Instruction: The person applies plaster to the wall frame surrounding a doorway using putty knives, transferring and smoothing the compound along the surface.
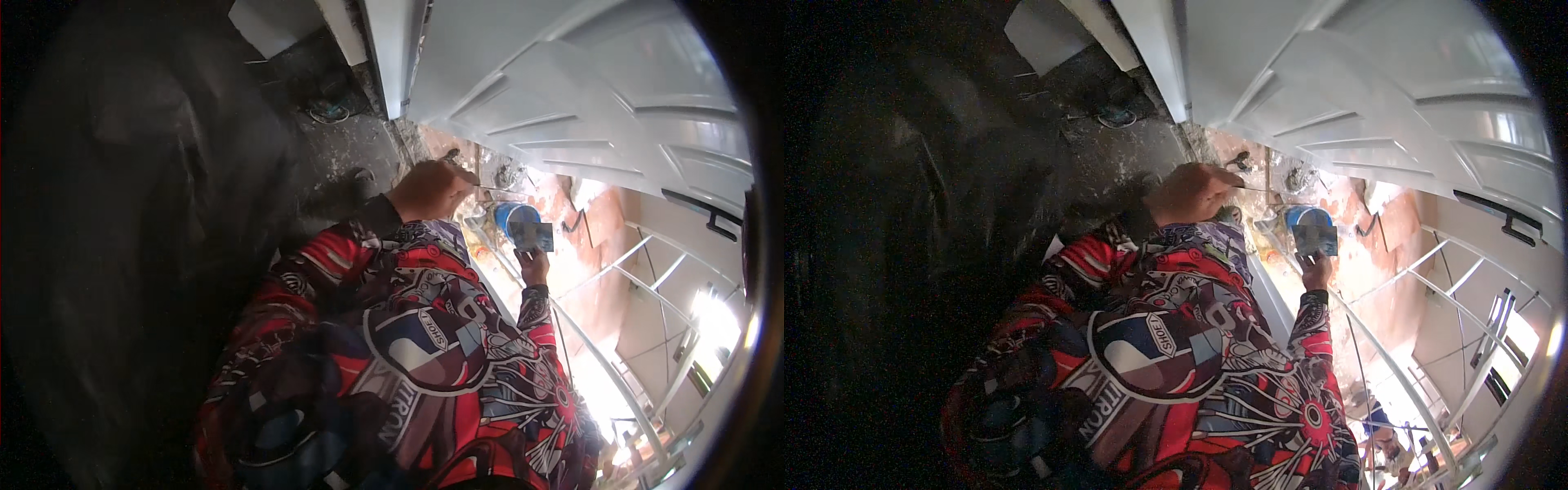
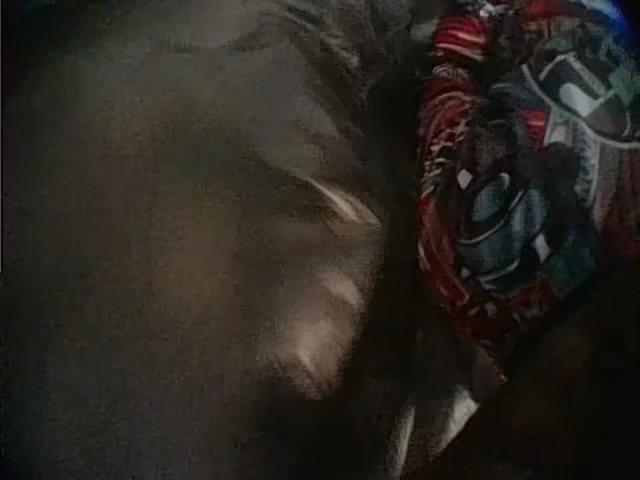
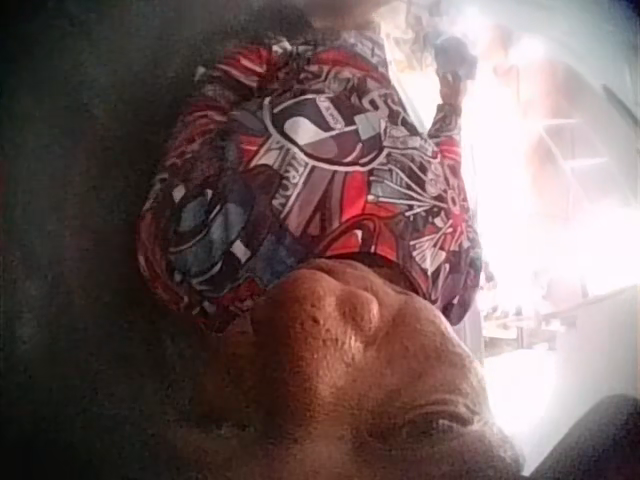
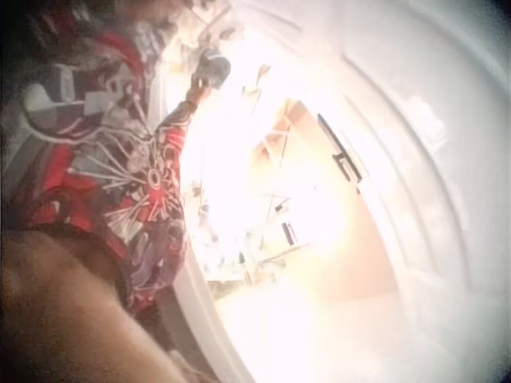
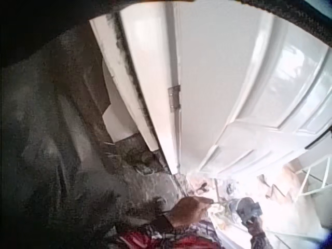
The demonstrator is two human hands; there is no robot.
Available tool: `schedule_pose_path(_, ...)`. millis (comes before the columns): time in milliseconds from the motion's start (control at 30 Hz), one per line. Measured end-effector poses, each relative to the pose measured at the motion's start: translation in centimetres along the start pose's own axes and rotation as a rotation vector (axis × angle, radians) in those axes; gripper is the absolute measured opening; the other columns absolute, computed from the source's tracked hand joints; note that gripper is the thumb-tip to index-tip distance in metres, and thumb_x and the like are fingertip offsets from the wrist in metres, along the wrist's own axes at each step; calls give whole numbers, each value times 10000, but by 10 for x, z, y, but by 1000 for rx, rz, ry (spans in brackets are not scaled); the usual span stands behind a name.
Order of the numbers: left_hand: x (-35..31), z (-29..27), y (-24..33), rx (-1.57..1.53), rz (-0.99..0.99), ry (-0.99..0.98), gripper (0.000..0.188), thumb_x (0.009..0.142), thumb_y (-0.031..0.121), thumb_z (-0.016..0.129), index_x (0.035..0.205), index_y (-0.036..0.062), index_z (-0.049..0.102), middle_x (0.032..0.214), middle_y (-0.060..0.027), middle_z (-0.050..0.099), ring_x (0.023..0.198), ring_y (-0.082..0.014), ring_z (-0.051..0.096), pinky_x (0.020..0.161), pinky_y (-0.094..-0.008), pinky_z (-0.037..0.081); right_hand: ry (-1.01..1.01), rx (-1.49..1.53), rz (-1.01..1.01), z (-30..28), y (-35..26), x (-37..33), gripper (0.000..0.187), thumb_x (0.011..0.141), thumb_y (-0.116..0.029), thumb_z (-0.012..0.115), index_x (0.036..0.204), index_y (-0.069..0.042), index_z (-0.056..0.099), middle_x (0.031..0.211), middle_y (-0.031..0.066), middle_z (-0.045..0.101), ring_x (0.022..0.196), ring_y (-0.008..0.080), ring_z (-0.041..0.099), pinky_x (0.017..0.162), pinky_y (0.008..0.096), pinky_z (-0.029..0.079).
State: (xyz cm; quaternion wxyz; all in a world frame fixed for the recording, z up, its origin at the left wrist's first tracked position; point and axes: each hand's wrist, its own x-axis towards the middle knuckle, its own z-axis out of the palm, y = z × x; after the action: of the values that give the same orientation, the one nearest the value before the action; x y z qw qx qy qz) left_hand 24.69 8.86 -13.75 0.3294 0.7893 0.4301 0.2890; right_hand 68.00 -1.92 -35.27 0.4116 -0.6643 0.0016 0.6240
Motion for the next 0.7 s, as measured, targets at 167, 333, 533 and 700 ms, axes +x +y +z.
schedule_pose_path(167, -26, -4, 17, 61, -149, 0, 159, 872, 160, 609, 966, 58, 686, 761, -197, 633, 731, -373, 643, 646, -436, 512, 64, 43, 63, 2, -8, -23, 251, 957, -161, 455, 1159, -37, 537, 1136, 130, 600, 1011, 329, 593, 937, 576, 494)
schedule_pose_path(333, -48, 0, 9, 56, -235, -69, 177, 866, 145, 605, 969, 31, 692, 828, -222, 652, 746, -395, 634, 665, -451, 511, -34, 23, -10, -20, -16, -35, 270, 961, -168, 450, 1174, -21, 528, 1164, 139, 589, 1056, 332, 580, 942, 574, 491)
schedule_pose_path(533, -51, 12, 9, 63, -299, -143, 189, 877, 157, 595, 976, 30, 693, 830, -215, 654, 748, -393, 639, 667, -455, 515, 56, 53, 31, -14, -18, -44, 255, 971, -176, 455, 1166, -28, 524, 1175, 144, 574, 1089, 345, 563, 941, 578, 493)
schedule_pose_path(700, -37, 16, 12, -49, -205, -105, 200, 877, 158, 586, 987, 38, 702, 847, -189, 672, 744, -379, 649, 672, -453, 521, 117, 53, 4, -23, -11, -59, 196, 959, -174, 464, 1071, -21, 510, 1106, 150, 540, 1018, 375, 587, 866, 602, 533)
